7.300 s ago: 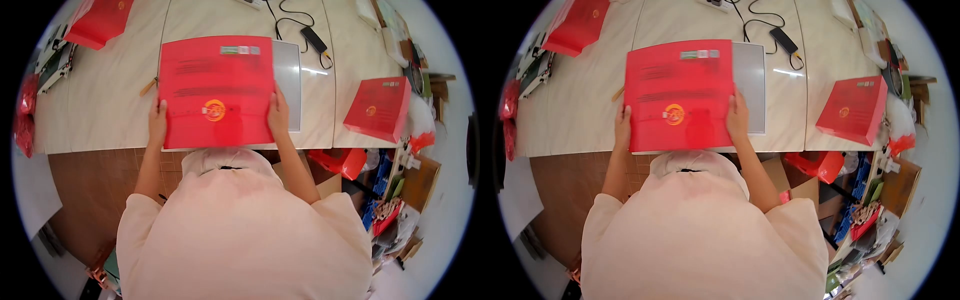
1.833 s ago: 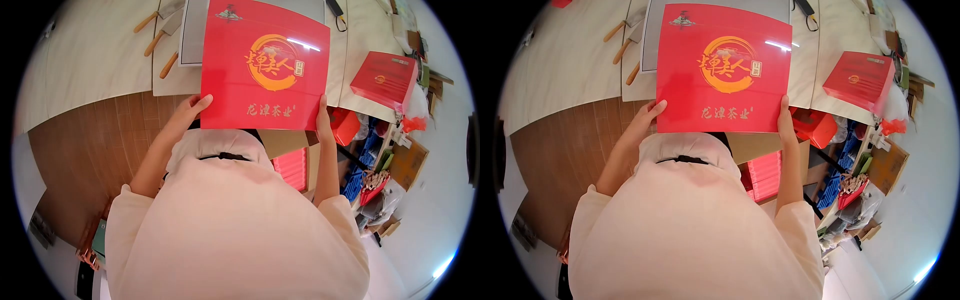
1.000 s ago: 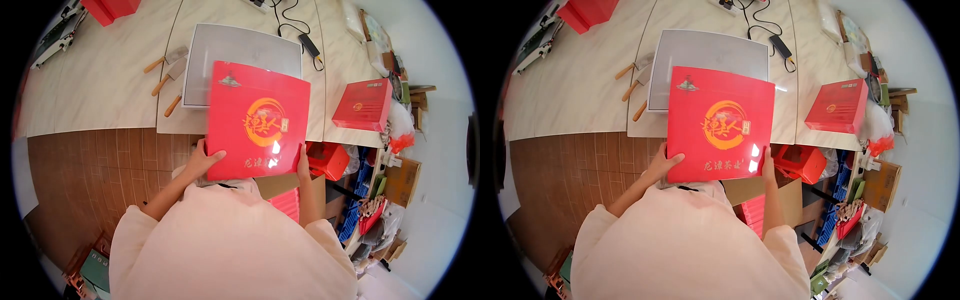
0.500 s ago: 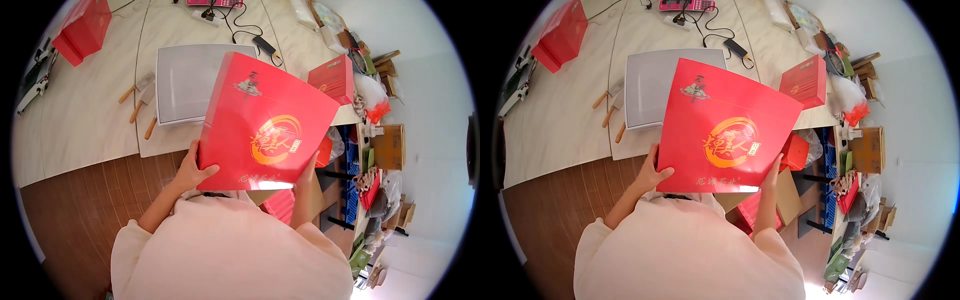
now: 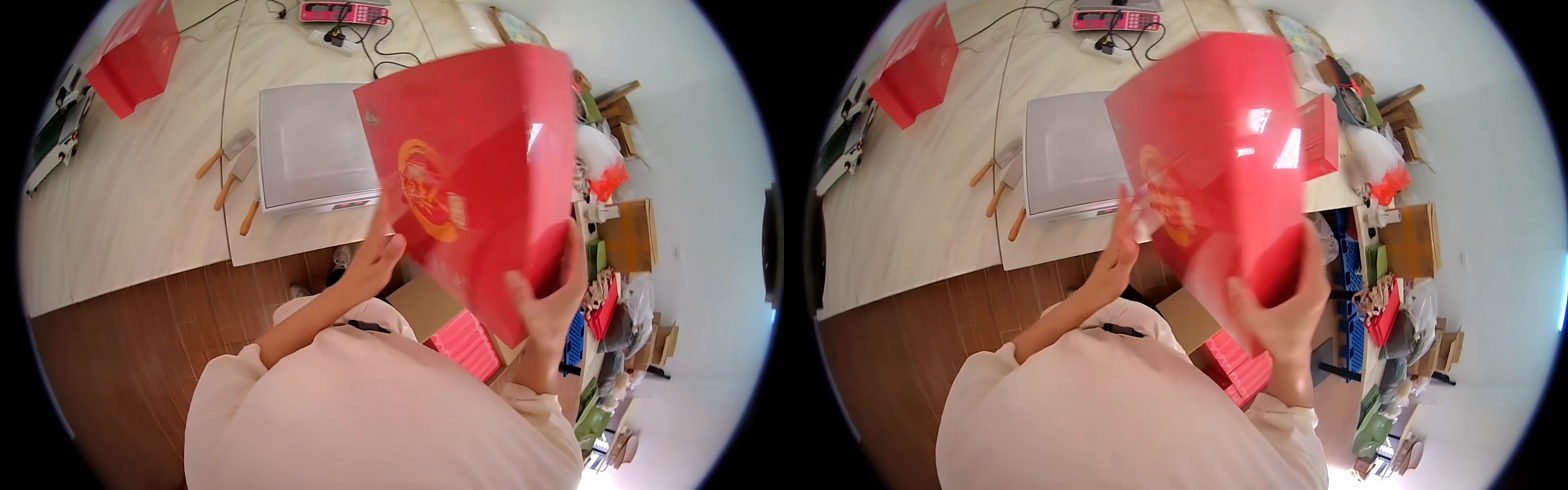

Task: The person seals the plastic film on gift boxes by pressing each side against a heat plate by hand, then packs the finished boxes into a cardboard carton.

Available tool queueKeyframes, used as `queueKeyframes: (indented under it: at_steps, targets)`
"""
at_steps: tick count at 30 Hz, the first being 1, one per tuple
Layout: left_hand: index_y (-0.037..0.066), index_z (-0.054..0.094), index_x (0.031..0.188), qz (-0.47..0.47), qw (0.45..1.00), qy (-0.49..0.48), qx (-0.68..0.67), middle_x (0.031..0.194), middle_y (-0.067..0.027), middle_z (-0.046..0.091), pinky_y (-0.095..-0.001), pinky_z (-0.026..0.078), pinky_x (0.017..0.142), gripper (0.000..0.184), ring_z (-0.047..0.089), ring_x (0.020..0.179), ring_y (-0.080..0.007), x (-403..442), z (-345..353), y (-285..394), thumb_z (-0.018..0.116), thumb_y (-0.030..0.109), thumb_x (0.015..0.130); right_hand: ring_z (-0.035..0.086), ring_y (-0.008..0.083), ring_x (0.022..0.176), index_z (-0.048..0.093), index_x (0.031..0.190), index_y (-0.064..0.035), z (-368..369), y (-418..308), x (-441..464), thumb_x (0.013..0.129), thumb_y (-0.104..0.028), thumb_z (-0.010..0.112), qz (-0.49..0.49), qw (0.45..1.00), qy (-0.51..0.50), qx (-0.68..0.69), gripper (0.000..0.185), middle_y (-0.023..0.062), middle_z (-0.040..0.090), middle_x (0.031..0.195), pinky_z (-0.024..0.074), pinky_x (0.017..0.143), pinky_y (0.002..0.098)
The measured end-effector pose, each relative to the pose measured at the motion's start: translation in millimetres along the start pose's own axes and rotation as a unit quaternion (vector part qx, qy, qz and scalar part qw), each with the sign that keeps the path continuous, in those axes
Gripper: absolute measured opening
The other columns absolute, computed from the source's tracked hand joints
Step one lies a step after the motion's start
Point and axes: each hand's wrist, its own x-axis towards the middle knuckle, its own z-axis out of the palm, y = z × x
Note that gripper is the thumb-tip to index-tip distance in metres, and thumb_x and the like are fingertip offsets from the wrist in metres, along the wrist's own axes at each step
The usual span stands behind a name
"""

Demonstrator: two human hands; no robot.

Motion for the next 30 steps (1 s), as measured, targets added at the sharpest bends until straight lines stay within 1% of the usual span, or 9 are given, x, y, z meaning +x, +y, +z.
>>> queueKeyframes:
  at_steps: [1, 2, 4, 5, 7, 12, 20, 26, 30]
  targets:
    - [0.005, 0.006, 0.148, -0.057, 0.987, 0.023, -0.151, 0.151, -0.0111, 0.02, -0.0386, 0.027, 0.108, 0.073, 0.027, 0.136, -0.0261, 4.2, 16.7, 3.7, 0.041, 0.045, 0.097, 0.058, 0.0254, 0.105, 0.042, 0.13, 0.0023, 3.8, -33.7, -0.1, 0.059, -0.026, 0.082, 0.026, 0.998, -0.036, -0.042, 0.087, 0.018, 0.057, 0.116, 0.0479, 0.087, 0.0348]
    - [0.005, 0.006, 0.148, -0.056, 0.987, 0.017, -0.153, 0.151, -0.0111, 0.02, -0.0386, 0.027, 0.108, 0.073, 0.027, 0.136, -0.0261, 7.3, 12.9, -18.8, 0.041, 0.045, 0.097, 0.059, 0.0283, 0.104, 0.042, 0.13, 0.0012, 13.0, -62.4, -1.7, 0.057, -0.024, 0.082, 0.053, 0.993, -0.072, -0.082, 0.088, 0.0191, 0.057, 0.115, 0.0491, 0.086, 0.036]
    - [0.007, 0.024, 0.145, -0.069, 0.957, -0.171, -0.223, 0.147, -0.0107, 0.03, -0.0395, 0.032, 0.107, 0.064, 0.034, 0.133, -0.0245, 18.0, -3.5, -85.0, 0.04, 0.046, 0.097, 0.056, 0.0336, 0.103, 0.04, 0.133, -0.0025, 41.8, -62.8, -13.0, 0.057, -0.024, 0.081, -0.11, 0.982, -0.083, -0.128, 0.088, 0.0203, 0.052, 0.122, 0.0482, 0.084, 0.0383]
    - [0.007, 0.024, 0.144, -0.086, 0.935, -0.202, -0.278, 0.147, -0.0107, 0.031, -0.0397, 0.032, 0.107, 0.063, 0.035, 0.133, -0.0244, 23.5, -9.8, -98.2, 0.04, 0.046, 0.097, 0.056, 0.0336, 0.103, 0.04, 0.133, -0.0025, 55.5, -65.5, -15.9, 0.057, -0.024, 0.081, -0.113, 0.982, -0.078, -0.13, 0.088, 0.0203, 0.052, 0.122, 0.0482, 0.084, 0.0383]
    - [0.007, 0.025, 0.144, -0.118, 0.908, -0.171, -0.365, 0.147, -0.0106, 0.031, -0.0401, 0.033, 0.106, 0.063, 0.035, 0.132, -0.0243, 21.7, -25.9, -101.3, 0.04, 0.046, 0.097, 0.051, 0.0334, 0.107, 0.039, 0.136, -0.0068, 79.4, -69.1, -21.7, 0.063, -0.026, 0.079, -0.22, 0.938, -0.175, -0.202, 0.086, 0.0216, 0.044, 0.131, 0.0447, 0.084, 0.0398]
    - [0.007, 0.027, 0.143, -0.135, 0.874, -0.104, -0.455, 0.146, -0.0105, 0.033, -0.041, 0.033, 0.106, 0.062, 0.036, 0.132, -0.0238, 14.5, -52.8, -108.2, 0.041, 0.046, 0.096, 0.042, 0.0375, 0.117, 0.039, 0.14, -0.0121, 124.5, -42.5, -24.7, 0.074, -0.032, 0.072, -0.198, 0.917, -0.319, -0.133, 0.076, 0.0201, 0.036, 0.136, 0.0383, 0.093, 0.0475]
    - [0.007, 0.031, 0.142, -0.131, 0.85, -0.034, -0.509, 0.145, -0.0103, 0.036, -0.0425, 0.035, 0.105, 0.061, 0.038, 0.131, -0.0231, -11.8, -65.7, -121.9, 0.042, 0.046, 0.096, 0.027, 0.0433, 0.131, 0.039, 0.14, -0.0156, 193.9, 0.1, -24.6, 0.088, -0.035, 0.057, -0.173, 0.934, -0.311, -0.018, 0.058, 0.023, 0.024, 0.146, 0.024, 0.107, 0.0529]
    - [0.008, 0.034, 0.14, -0.138, 0.845, 0.017, -0.517, 0.144, -0.0101, 0.038, -0.0437, 0.036, 0.105, 0.06, 0.039, 0.13, -0.0226, -32.6, -80.5, -118.9, 0.042, 0.046, 0.095, 0.023, 0.0404, 0.135, 0.039, 0.141, -0.0184, 236.1, 20.7, -36.1, 0.093, -0.033, 0.048, -0.169, 0.936, -0.309, -0.015, 0.05, 0.017, 0.022, 0.15, 0.0186, 0.11, 0.0522]
    - [0.008, 0.036, 0.139, -0.229, 0.802, 0.079, -0.546, 0.143, -0.01, 0.039, -0.0444, 0.037, 0.105, 0.06, 0.04, 0.129, -0.0227, -66.5, -100.6, -132.1, 0.042, 0.047, 0.095, 0.027, 0.04, 0.133, 0.043, 0.137, -0.0132, 259.1, 46.4, -7.7, 0.092, -0.035, 0.049, -0.15, 0.956, -0.25, -0.025, 0.05, 0.0197, 0.03, 0.146, 0.0198, 0.109, 0.0507]
